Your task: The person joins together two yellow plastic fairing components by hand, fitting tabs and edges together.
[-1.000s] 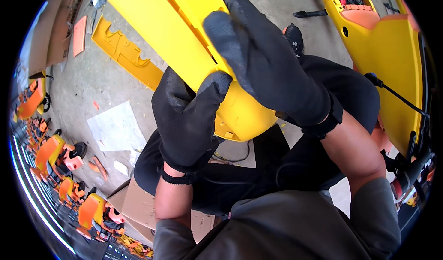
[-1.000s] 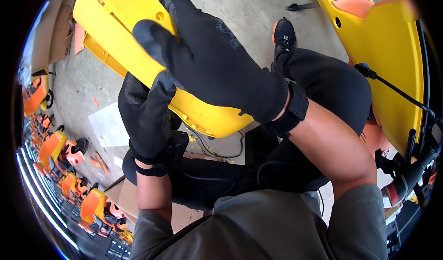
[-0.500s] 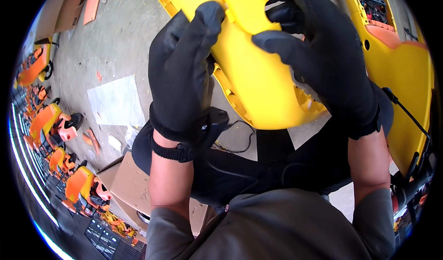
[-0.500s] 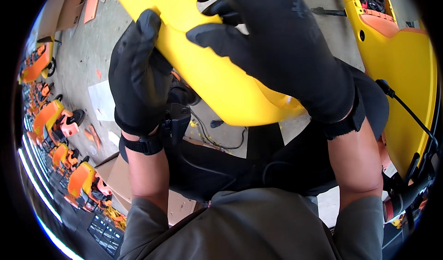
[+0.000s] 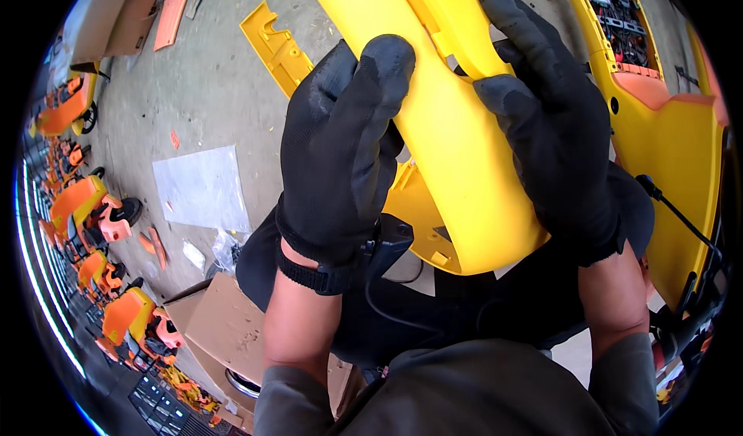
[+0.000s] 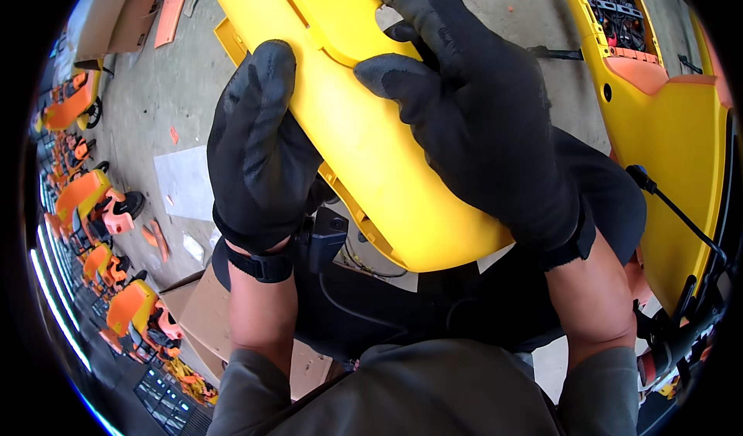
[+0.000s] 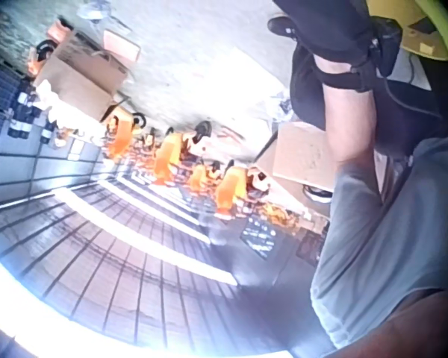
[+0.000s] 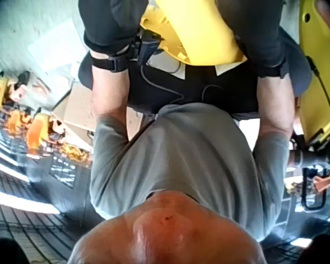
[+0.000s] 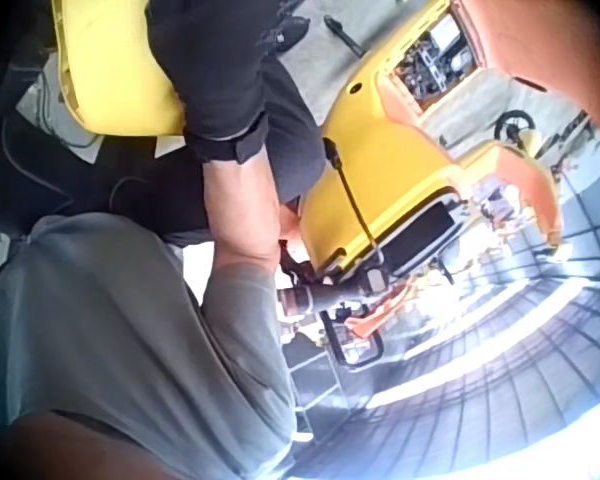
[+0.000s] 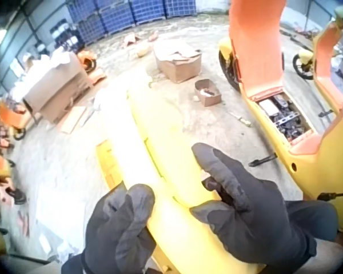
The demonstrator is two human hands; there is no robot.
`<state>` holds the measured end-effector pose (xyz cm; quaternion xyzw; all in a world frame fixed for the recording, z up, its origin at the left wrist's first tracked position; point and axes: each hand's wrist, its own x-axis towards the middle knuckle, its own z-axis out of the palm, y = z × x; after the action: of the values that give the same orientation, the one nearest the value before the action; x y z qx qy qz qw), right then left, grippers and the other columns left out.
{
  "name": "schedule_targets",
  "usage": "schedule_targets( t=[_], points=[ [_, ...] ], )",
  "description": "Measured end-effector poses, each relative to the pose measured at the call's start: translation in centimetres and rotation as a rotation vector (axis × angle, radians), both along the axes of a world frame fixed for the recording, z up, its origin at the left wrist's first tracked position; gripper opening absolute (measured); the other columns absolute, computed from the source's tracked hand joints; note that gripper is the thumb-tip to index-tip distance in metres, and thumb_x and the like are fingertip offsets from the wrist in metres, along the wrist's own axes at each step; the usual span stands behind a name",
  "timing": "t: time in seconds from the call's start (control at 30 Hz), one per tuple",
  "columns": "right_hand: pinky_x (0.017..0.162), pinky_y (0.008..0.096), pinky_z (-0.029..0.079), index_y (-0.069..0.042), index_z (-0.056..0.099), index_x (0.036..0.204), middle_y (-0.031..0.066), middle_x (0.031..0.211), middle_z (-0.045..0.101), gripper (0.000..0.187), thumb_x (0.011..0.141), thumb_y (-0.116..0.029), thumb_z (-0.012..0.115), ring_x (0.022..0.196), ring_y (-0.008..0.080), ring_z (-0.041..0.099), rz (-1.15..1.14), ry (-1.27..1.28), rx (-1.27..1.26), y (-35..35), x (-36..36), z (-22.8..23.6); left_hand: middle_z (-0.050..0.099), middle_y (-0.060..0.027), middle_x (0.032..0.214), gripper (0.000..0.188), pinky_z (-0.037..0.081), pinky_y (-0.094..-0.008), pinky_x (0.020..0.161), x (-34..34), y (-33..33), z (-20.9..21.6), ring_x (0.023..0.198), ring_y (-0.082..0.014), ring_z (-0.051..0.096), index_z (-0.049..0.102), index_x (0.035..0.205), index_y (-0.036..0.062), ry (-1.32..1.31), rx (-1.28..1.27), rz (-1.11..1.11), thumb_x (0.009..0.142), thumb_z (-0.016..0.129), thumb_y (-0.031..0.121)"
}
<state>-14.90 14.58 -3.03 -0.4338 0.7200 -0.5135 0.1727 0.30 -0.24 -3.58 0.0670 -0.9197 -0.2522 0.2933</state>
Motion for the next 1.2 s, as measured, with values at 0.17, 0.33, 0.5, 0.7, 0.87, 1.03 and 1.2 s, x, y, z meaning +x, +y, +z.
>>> schedule_targets(
  t=[0.17,0.33,0.5,0.7,0.87,1.03,1.2],
  points=[
    [0.087,0.0272,0.050,0.004,0.047,0.141,0.0161,0.138,0.056,0.060,0.090,-0.010,0.073,0.103,0.0160,0.060,0.053,-0.016,-0.053,0.4,-1.4,-0.6,0.066,-0.0180,0.126,0.048,0.055,-0.0358,0.097,-0.6,0.4,-0.5,0.114,-0.0298,0.066,0.061,0.131,0.0016,0.040,0.097,-0.009,0.085,0.076,0.003],
    [0.088,0.0278,0.051,0.001,0.047,0.142,0.0149,0.136,0.056,0.056,0.092,-0.011,0.071,0.103,0.0179,0.062,0.026,-0.518,0.113,0.1,-1.4,1.9,0.065,-0.0117,0.112,0.037,0.050,-0.0312,0.084,-1.0,0.7,-0.4,0.099,-0.0215,0.062,0.063,0.124,0.0022,0.004,0.427,0.018,0.089,0.072,0.013],
    [0.085,0.0261,0.056,-0.001,0.057,0.132,0.0121,0.114,0.068,0.040,0.093,-0.007,0.064,0.097,0.0155,0.068,-0.089,-0.460,0.004,-0.4,0.2,0.4,0.064,-0.0054,0.097,0.031,0.046,-0.0267,0.072,-1.8,1.9,0.5,0.084,-0.0133,0.058,0.064,0.116,0.0028,0.016,1.105,0.088,0.093,0.068,0.023],
    [0.084,0.0260,0.056,0.000,0.057,0.130,0.0110,0.110,0.068,0.039,0.092,-0.006,0.065,0.095,0.0143,0.068,-0.055,-0.468,-0.015,-0.2,-0.2,-0.2,0.063,0.0021,0.080,0.034,0.041,-0.0212,0.058,-2.4,2.6,0.7,0.066,-0.0034,0.053,0.066,0.107,0.0034,0.049,1.317,0.132,0.098,0.063,0.036],
    [0.081,0.0251,0.056,-0.001,0.056,0.132,0.0096,0.107,0.068,0.045,0.088,-0.005,0.067,0.091,0.0130,0.067,-0.022,-0.447,0.022,-0.4,-0.9,0.1,0.068,-0.0018,0.088,0.031,0.049,-0.0227,0.067,-2.5,2.2,1.5,0.074,-0.0074,0.061,0.064,0.114,0.0018,-0.022,1.285,0.102,0.095,0.066,0.026],
    [0.075,0.0231,0.054,-0.002,0.054,0.135,0.0046,0.098,0.063,0.053,0.084,-0.006,0.071,0.083,0.0102,0.063,0.064,-0.292,0.070,-0.6,-1.5,0.3,0.070,-0.0080,0.099,0.031,0.055,-0.0258,0.078,-2.5,2.2,1.1,0.086,-0.0131,0.068,0.061,0.118,-0.0012,-0.003,1.443,0.071,0.092,0.067,0.015],
    [0.083,0.0285,0.051,-0.001,0.051,0.138,0.0097,0.113,0.060,0.053,0.089,-0.014,0.069,0.095,0.0174,0.062,0.139,-0.443,0.162,-0.3,-2.9,2.1,0.070,-0.0081,0.098,0.029,0.054,-0.0260,0.076,-3.2,3.2,0.6,0.084,-0.0122,0.067,0.061,0.116,-0.0024,0.014,1.393,0.048,0.092,0.068,0.011]
  ],
)
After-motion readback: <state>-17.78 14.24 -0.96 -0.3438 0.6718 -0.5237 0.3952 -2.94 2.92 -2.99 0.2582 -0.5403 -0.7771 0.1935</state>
